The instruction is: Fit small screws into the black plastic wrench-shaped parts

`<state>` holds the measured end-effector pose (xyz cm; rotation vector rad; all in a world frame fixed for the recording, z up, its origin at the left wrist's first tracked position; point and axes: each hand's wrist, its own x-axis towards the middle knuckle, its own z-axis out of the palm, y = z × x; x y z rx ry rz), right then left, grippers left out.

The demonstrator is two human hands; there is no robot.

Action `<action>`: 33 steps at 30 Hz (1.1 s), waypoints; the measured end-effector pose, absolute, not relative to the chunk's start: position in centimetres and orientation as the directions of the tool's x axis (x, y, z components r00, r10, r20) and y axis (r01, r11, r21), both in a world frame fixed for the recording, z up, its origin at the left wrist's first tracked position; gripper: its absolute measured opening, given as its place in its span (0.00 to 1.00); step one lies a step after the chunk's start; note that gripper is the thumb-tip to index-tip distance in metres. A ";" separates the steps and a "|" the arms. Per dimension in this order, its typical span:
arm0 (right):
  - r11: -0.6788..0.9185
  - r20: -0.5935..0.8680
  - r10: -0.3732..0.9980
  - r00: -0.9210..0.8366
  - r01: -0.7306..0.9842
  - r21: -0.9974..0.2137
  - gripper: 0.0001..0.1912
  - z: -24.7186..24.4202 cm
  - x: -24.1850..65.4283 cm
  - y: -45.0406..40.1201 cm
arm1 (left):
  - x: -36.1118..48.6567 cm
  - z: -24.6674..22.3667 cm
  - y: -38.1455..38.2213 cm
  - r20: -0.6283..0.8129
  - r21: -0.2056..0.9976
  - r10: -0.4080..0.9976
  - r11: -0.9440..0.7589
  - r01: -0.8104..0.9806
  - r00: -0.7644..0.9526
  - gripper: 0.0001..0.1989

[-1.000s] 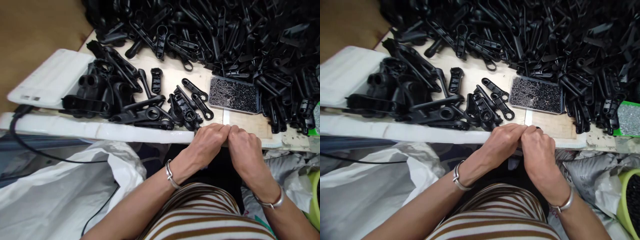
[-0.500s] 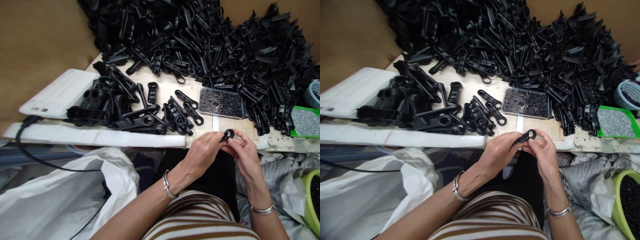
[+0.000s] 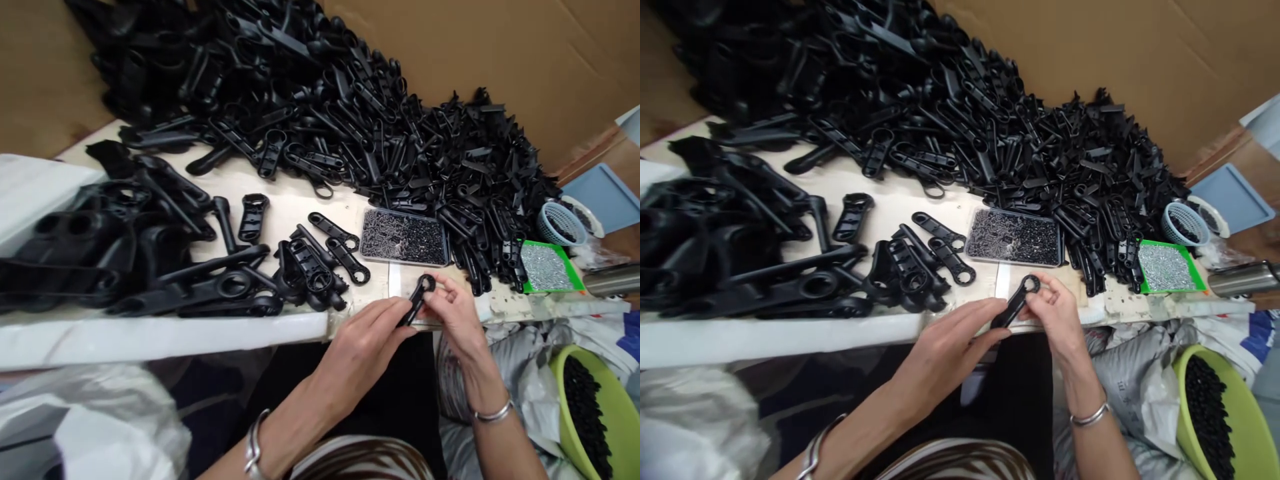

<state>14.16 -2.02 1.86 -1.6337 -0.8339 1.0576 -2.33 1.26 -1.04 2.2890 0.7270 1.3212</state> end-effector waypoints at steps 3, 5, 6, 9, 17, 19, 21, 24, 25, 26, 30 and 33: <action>-0.251 -0.167 0.883 0.438 0.141 -0.958 0.29 4.2 18.4 -1.5 | -3.7 -0.5 2.3 0.699 0.433 0.550 -0.834 0.340 0.457 0.05; -0.215 0.004 0.891 0.455 0.429 -0.877 0.32 6.2 21.6 -0.4 | -4.4 -0.3 3.0 0.676 0.318 0.541 -0.827 0.464 0.500 0.04; -0.206 0.092 0.889 0.449 0.569 -0.796 0.32 7.1 23.1 0.5 | -4.7 -0.3 3.4 0.653 0.263 0.549 -0.811 0.523 0.522 0.04; -0.190 0.286 0.908 0.305 0.910 -0.369 0.28 9.4 26.4 3.9 | -5.1 -0.6 4.2 0.573 0.148 0.593 -0.754 0.640 0.566 0.07; -0.176 0.246 0.964 0.100 0.934 0.310 0.23 8.2 27.8 10.7 | -5.2 -1.2 4.6 0.461 0.043 0.633 -0.716 0.697 0.622 0.14; -0.201 0.288 0.952 0.107 0.926 0.320 0.21 7.8 28.0 10.6 | -5.2 -1.2 4.7 0.449 0.042 0.635 -0.718 0.694 0.629 0.14; -0.198 0.368 0.925 0.092 0.945 0.260 0.20 7.9 28.6 9.7 | -5.3 -1.2 4.8 0.453 0.056 0.636 -0.720 0.692 0.625 0.14; -0.172 0.483 0.868 0.113 0.982 0.080 0.19 8.7 29.3 6.5 | -5.5 -1.4 4.9 0.481 0.101 0.638 -0.721 0.685 0.601 0.11; -0.165 0.505 0.851 0.145 0.986 -0.005 0.18 8.8 29.4 5.1 | -5.6 -1.4 4.9 0.491 0.118 0.637 -0.724 0.680 0.594 0.10; -0.153 0.500 0.846 0.185 0.983 -0.105 0.17 8.8 29.3 3.6 | -5.6 -1.4 4.8 0.497 0.134 0.637 -0.728 0.673 0.589 0.09; -0.213 0.426 0.823 0.375 0.900 -0.380 0.13 6.8 27.6 -1.0 | -6.0 -1.3 4.6 0.458 0.177 0.635 -0.751 0.636 0.622 0.07; -0.055 0.279 0.934 0.225 0.859 -0.508 0.10 4.6 24.0 -1.9 | -6.1 -1.2 4.7 0.398 0.203 0.662 -0.739 0.643 0.635 0.07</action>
